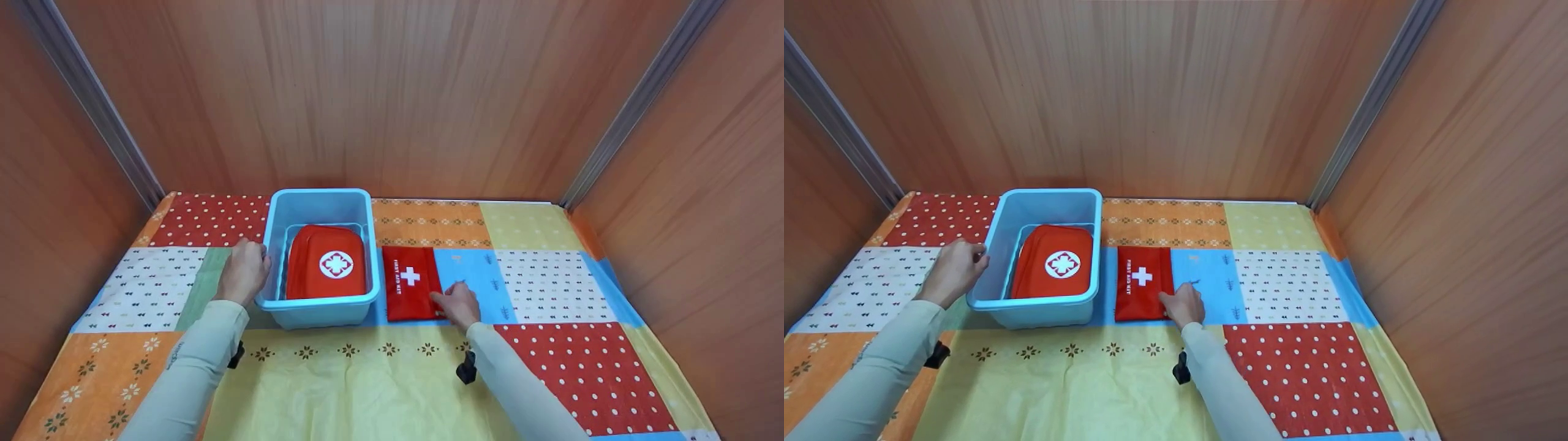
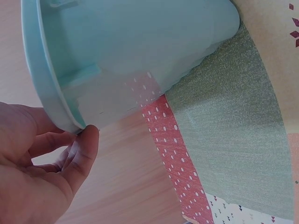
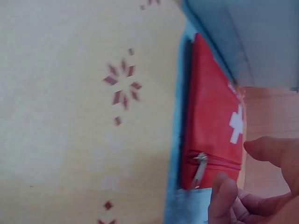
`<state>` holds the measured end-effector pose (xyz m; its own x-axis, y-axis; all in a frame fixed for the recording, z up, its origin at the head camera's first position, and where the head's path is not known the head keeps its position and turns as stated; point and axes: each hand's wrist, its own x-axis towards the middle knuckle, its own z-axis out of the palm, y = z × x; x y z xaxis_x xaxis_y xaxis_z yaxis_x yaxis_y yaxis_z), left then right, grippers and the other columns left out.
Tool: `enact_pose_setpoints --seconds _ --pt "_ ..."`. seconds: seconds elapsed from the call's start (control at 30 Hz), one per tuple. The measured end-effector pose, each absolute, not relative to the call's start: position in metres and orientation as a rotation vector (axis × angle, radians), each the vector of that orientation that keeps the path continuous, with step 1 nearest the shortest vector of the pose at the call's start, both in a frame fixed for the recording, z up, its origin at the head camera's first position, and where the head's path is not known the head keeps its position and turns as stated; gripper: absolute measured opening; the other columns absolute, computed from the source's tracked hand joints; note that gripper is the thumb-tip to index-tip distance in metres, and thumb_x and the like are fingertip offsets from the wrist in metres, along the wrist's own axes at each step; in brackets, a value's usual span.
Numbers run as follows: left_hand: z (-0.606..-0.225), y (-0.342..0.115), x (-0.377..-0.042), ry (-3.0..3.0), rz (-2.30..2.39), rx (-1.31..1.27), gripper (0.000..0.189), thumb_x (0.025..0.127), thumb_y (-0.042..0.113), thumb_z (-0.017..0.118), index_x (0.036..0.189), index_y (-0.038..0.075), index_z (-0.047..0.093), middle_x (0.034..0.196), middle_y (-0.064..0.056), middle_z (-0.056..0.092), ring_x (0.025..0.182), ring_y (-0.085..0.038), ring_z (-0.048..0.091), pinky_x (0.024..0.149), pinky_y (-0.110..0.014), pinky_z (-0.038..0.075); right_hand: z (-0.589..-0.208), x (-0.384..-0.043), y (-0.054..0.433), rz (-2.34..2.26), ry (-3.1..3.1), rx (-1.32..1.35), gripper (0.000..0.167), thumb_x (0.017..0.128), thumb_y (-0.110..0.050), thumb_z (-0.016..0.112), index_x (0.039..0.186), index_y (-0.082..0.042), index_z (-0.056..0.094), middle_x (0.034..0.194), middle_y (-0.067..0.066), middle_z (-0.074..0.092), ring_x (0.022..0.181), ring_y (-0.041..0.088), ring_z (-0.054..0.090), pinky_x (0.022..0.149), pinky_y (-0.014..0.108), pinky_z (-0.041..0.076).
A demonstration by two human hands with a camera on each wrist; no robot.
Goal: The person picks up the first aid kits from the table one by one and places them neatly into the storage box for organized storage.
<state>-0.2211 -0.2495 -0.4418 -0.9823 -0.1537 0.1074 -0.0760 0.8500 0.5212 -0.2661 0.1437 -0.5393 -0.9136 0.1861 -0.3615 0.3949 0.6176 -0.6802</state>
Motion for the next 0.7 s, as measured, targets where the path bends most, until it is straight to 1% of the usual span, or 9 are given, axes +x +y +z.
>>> enact_pose_setpoints --seconds 0.07,0.13,0.27,0.37,0.43,0.53,0.63,0.7 --pt "-0.442 -0.249 -0.221 -2.877 -0.805 0.174 0.027 0.095 0.014 0.062 0.11 -0.009 0.063 0.089 -0.02 0.06 0.092 -0.041 0.066 0.073 -0.052 0.059 -0.545 -0.265 0.145 -1.148 2.602 0.481 0.036 0.086 -0.038 0.072 0.095 -0.009 0.053 0.078 0.008 0.061 0.063 0.023 0.058 0.048 0.026 0.042" --pt "-0.442 -0.249 -0.221 -2.878 -0.818 0.182 0.027 0.095 0.014 0.061 0.11 -0.009 0.063 0.088 -0.019 0.06 0.091 -0.04 0.066 0.072 -0.051 0.059 -0.549 -0.263 0.145 -1.127 2.609 0.49 0.038 0.085 -0.04 0.073 0.095 -0.008 0.053 0.079 0.008 0.061 0.065 0.022 0.057 0.051 0.027 0.042" --pt "-0.441 -0.25 -0.222 -2.888 -0.829 0.194 0.025 0.097 0.014 0.059 0.109 -0.008 0.063 0.085 -0.018 0.059 0.086 -0.037 0.067 0.068 -0.046 0.06 -0.553 -0.26 0.142 -1.097 2.636 0.484 0.041 0.083 -0.041 0.075 0.095 -0.008 0.054 0.086 0.008 0.061 0.075 0.022 0.058 0.06 0.028 0.043" --pt "-0.44 -0.25 -0.222 -2.893 -0.813 0.201 0.024 0.097 0.014 0.058 0.106 -0.008 0.064 0.083 -0.017 0.059 0.081 -0.035 0.066 0.064 -0.042 0.059 -0.554 -0.26 0.141 -1.071 2.652 0.474 0.039 0.083 -0.038 0.075 0.094 -0.007 0.055 0.087 0.008 0.061 0.078 0.023 0.058 0.064 0.029 0.042" --pt "-0.441 -0.25 -0.223 -2.895 -0.817 0.203 0.023 0.097 0.013 0.058 0.106 -0.008 0.064 0.083 -0.018 0.059 0.081 -0.035 0.067 0.064 -0.042 0.059 -0.555 -0.261 0.14 -1.051 2.652 0.479 0.036 0.084 -0.036 0.075 0.092 -0.007 0.055 0.085 0.008 0.06 0.077 0.023 0.058 0.063 0.029 0.042" --pt "-0.441 -0.249 -0.223 -2.896 -0.84 0.216 0.023 0.097 0.012 0.058 0.107 -0.008 0.063 0.085 -0.019 0.059 0.084 -0.036 0.067 0.067 -0.045 0.06 -0.555 -0.262 0.14 -1.044 2.628 0.495 0.032 0.085 -0.031 0.074 0.09 -0.007 0.054 0.081 0.009 0.058 0.074 0.023 0.057 0.061 0.029 0.041" --pt "-0.441 -0.248 -0.222 -2.898 -0.854 0.223 0.024 0.097 0.013 0.058 0.108 -0.008 0.062 0.087 -0.019 0.059 0.089 -0.038 0.066 0.07 -0.048 0.06 -0.554 -0.264 0.14 -1.075 2.594 0.502 0.03 0.087 -0.028 0.072 0.091 -0.007 0.052 0.082 0.009 0.057 0.073 0.023 0.056 0.059 0.029 0.041" --pt "-0.441 -0.249 -0.223 -2.9 -0.847 0.221 0.025 0.097 0.013 0.058 0.109 -0.008 0.062 0.088 -0.019 0.059 0.09 -0.039 0.066 0.071 -0.048 0.06 -0.553 -0.264 0.14 -1.112 2.555 0.516 0.028 0.088 -0.026 0.071 0.092 -0.007 0.05 0.08 0.009 0.057 0.07 0.023 0.057 0.055 0.028 0.041"
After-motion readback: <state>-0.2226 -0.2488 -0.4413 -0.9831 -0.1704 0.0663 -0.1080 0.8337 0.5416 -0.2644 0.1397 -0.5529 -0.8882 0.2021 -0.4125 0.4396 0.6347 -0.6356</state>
